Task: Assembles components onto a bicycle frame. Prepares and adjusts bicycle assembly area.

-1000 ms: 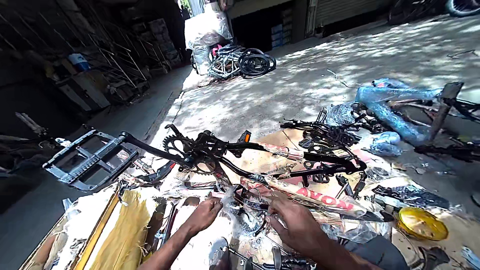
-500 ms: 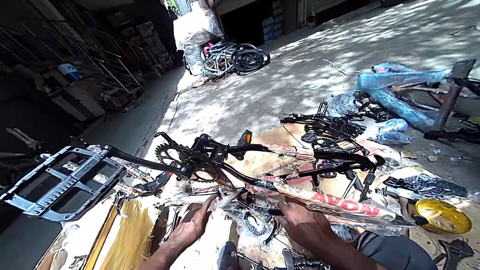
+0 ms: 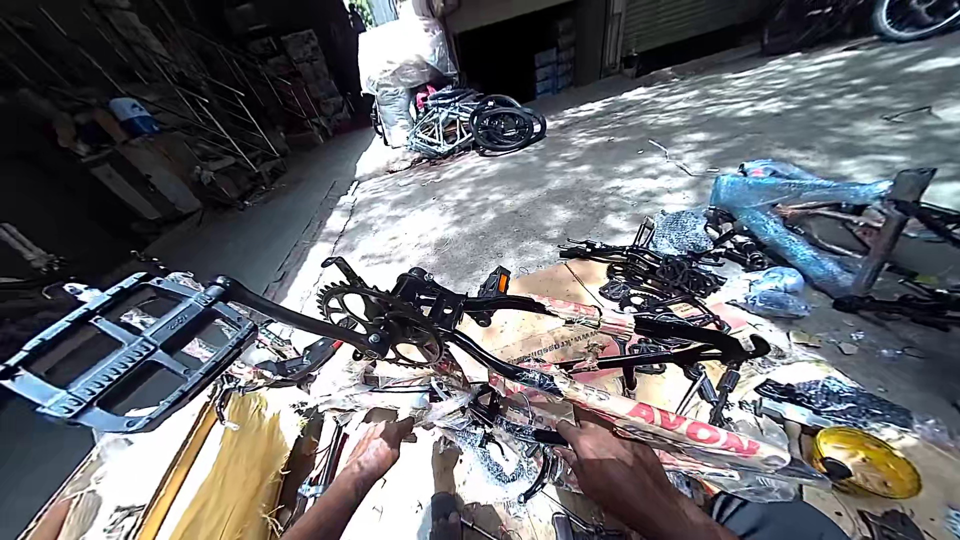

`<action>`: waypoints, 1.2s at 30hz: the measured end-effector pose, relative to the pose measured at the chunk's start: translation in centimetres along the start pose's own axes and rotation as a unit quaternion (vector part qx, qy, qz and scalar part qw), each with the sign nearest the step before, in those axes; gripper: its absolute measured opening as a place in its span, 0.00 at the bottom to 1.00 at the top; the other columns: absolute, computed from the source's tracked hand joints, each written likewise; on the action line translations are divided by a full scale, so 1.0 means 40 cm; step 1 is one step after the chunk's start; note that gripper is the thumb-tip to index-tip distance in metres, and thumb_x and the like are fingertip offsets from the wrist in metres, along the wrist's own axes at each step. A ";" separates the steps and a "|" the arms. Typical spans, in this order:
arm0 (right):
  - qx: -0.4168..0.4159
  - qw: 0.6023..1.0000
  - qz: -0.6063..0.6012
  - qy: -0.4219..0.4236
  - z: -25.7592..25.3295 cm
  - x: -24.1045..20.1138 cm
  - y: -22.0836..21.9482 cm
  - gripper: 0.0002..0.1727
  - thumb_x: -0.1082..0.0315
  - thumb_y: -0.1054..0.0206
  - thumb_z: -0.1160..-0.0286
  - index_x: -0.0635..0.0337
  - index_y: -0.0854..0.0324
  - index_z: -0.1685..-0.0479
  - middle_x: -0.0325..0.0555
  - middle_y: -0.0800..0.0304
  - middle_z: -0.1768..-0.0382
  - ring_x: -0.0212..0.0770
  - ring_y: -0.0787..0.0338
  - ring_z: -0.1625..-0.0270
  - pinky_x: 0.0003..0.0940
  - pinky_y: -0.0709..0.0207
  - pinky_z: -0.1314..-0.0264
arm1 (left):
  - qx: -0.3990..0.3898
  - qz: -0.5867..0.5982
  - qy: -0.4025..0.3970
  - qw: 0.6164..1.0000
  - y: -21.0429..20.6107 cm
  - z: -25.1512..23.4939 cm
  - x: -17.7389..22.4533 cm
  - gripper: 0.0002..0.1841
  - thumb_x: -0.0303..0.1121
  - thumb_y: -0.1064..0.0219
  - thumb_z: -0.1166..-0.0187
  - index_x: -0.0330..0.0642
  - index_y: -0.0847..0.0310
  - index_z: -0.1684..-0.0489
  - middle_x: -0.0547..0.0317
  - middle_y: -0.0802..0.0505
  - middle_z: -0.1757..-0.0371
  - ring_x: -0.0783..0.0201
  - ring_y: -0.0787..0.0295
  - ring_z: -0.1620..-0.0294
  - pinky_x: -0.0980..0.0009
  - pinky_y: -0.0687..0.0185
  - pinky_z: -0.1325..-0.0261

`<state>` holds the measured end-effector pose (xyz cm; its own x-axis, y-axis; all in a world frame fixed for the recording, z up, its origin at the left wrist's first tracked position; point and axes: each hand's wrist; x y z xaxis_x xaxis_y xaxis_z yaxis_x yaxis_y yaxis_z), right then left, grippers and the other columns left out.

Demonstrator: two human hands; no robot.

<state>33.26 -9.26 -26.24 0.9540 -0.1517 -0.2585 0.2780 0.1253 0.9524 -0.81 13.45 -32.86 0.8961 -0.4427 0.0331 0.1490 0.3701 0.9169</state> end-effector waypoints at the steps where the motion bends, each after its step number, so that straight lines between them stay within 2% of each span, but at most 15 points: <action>1: -0.012 1.000 -0.005 0.000 -0.003 -0.002 0.007 0.22 0.47 0.48 0.10 0.48 0.21 0.30 0.57 0.10 0.45 0.61 0.06 0.49 0.61 0.14 0.56 | -0.005 0.015 0.000 1.000 0.005 0.005 0.018 0.18 0.34 0.48 0.13 0.48 0.16 0.33 0.40 0.09 0.38 0.39 0.14 0.32 0.36 0.24 0.30; 3: 0.042 0.998 -0.016 0.041 0.007 0.006 -0.001 0.23 0.47 0.46 0.11 0.45 0.21 0.27 0.55 0.10 0.44 0.59 0.06 0.50 0.60 0.14 0.56 | -0.007 0.068 -0.016 0.998 -0.004 0.016 0.039 0.18 0.36 0.50 0.10 0.42 0.14 0.39 0.40 0.08 0.41 0.40 0.13 0.35 0.37 0.24 0.30; 5: 0.265 0.951 -0.051 0.149 0.039 0.029 -0.053 0.21 0.40 0.38 0.20 0.42 0.09 0.46 0.46 0.10 0.61 0.46 0.08 0.67 0.44 0.14 0.72 | -0.016 0.096 -0.003 0.995 -0.017 0.041 0.020 0.20 0.39 0.51 0.08 0.43 0.13 0.38 0.42 0.08 0.39 0.42 0.13 0.33 0.38 0.25 0.27; 7: 0.347 0.898 -0.193 0.188 0.109 0.039 -0.077 0.20 0.39 0.31 0.24 0.44 0.08 0.62 0.38 0.16 0.72 0.40 0.16 0.67 0.38 0.21 0.68 | -0.020 0.085 0.029 0.996 -0.015 0.076 -0.004 0.20 0.42 0.51 0.07 0.46 0.14 0.35 0.41 0.08 0.38 0.40 0.13 0.32 0.36 0.25 0.28; 9: 0.303 0.870 -0.371 0.117 0.195 0.055 -0.113 0.22 0.46 0.28 0.23 0.57 0.11 0.71 0.41 0.16 0.77 0.39 0.17 0.71 0.39 0.22 0.67 | 0.005 0.097 0.047 0.994 -0.013 0.113 -0.028 0.20 0.43 0.47 0.08 0.46 0.15 0.32 0.37 0.08 0.39 0.37 0.13 0.33 0.34 0.26 0.28; 11: 0.217 0.822 -0.525 -0.038 0.245 0.099 -0.156 0.22 0.50 0.33 0.18 0.66 0.18 0.60 0.43 0.17 0.76 0.38 0.17 0.73 0.39 0.20 0.68 | 0.033 0.122 0.056 0.990 -0.018 0.142 -0.050 0.23 0.46 0.40 0.12 0.52 0.23 0.21 0.36 0.07 0.43 0.35 0.10 0.40 0.33 0.23 0.32; 13: 0.170 0.781 -0.584 -0.145 0.250 0.163 -0.184 0.31 0.44 0.33 0.21 0.67 0.26 0.40 0.44 0.16 0.69 0.40 0.17 0.68 0.42 0.20 0.62 | 0.053 0.148 0.051 0.986 -0.004 0.167 -0.058 0.38 0.52 0.29 0.21 0.52 0.37 0.11 0.34 0.08 0.54 0.34 0.09 0.52 0.32 0.20 0.39; 14: 0.173 0.785 -0.576 -0.149 0.243 0.191 -0.188 0.37 0.40 0.31 0.25 0.68 0.28 0.35 0.44 0.15 0.65 0.40 0.15 0.64 0.43 0.18 0.57 | 0.059 0.151 0.049 0.986 0.016 0.180 -0.054 0.45 0.55 0.25 0.27 0.52 0.43 0.09 0.34 0.08 0.55 0.35 0.09 0.54 0.34 0.19 0.40; 16: 0.206 0.800 -0.552 -0.112 0.214 0.220 -0.167 0.35 0.37 0.33 0.24 0.64 0.19 0.39 0.41 0.08 0.56 0.34 0.09 0.53 0.38 0.13 0.44 | 0.062 0.136 0.055 0.987 0.066 0.205 -0.032 0.53 0.60 0.19 0.36 0.50 0.45 0.10 0.33 0.09 0.50 0.35 0.10 0.49 0.34 0.19 0.38; 18: 0.213 0.796 -0.559 -0.094 0.182 0.226 -0.134 0.32 0.40 0.37 0.19 0.61 0.15 0.37 0.42 0.06 0.48 0.31 0.09 0.43 0.36 0.16 0.33 | 0.058 0.109 0.052 0.991 0.133 0.233 0.020 0.48 0.62 0.20 0.37 0.46 0.34 0.17 0.34 0.10 0.52 0.35 0.11 0.50 0.34 0.20 0.39; 22: 0.268 0.687 -0.669 -0.093 0.122 0.195 -0.133 0.18 0.53 0.35 0.18 0.62 0.19 0.55 0.37 0.20 0.77 0.32 0.22 0.77 0.31 0.22 0.70 | 0.045 0.114 -0.059 0.991 0.240 0.253 0.172 0.28 0.59 0.28 0.25 0.47 0.16 0.38 0.48 0.11 0.63 0.48 0.14 0.62 0.42 0.18 0.50; 25: 0.269 0.640 -0.713 -0.093 0.064 0.211 -0.097 0.12 0.62 0.43 0.10 0.62 0.23 0.53 0.37 0.24 0.81 0.31 0.27 0.82 0.25 0.29 0.79 | 0.056 0.101 -0.103 0.988 0.287 0.217 0.346 0.26 0.54 0.34 0.17 0.52 0.23 0.26 0.49 0.10 0.64 0.49 0.12 0.63 0.44 0.16 0.50; 29: 0.271 0.657 -0.700 -0.070 -0.018 0.268 -0.070 0.13 0.60 0.43 0.10 0.60 0.22 0.57 0.36 0.23 0.82 0.30 0.26 0.82 0.23 0.30 0.78 | 0.095 0.038 -0.101 0.990 0.319 0.044 0.543 0.36 0.48 0.29 0.21 0.44 0.35 0.15 0.42 0.07 0.51 0.41 0.08 0.47 0.40 0.17 0.38; 32: 0.272 0.658 -0.700 -0.049 -0.031 0.284 -0.083 0.13 0.57 0.39 0.15 0.59 0.21 0.57 0.35 0.22 0.81 0.29 0.26 0.82 0.22 0.30 0.78 | 0.035 -0.061 -0.061 0.996 0.309 -0.109 0.622 0.34 0.53 0.26 0.26 0.40 0.21 0.24 0.37 0.14 0.30 0.35 0.21 0.26 0.34 0.29 0.26; 36: 0.251 0.678 -0.688 -0.065 -0.023 0.296 -0.080 0.16 0.56 0.35 0.18 0.62 0.19 0.52 0.37 0.17 0.76 0.30 0.21 0.78 0.25 0.25 0.74 | -0.013 -0.027 -0.037 0.999 0.350 -0.156 0.646 0.22 0.44 0.32 0.18 0.34 0.14 0.38 0.35 0.11 0.34 0.38 0.18 0.28 0.36 0.30 0.25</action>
<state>43.75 -10.55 -32.51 -0.1964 0.1248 -0.9726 0.7901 -0.5673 -0.2323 27.04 12.28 -21.63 0.8527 -0.5222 0.0139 0.2085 0.3647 0.9075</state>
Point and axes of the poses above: each hand's wrist, its own z-axis away from the middle knuckle, its own y-axis out of the back of the hand, x = y × z
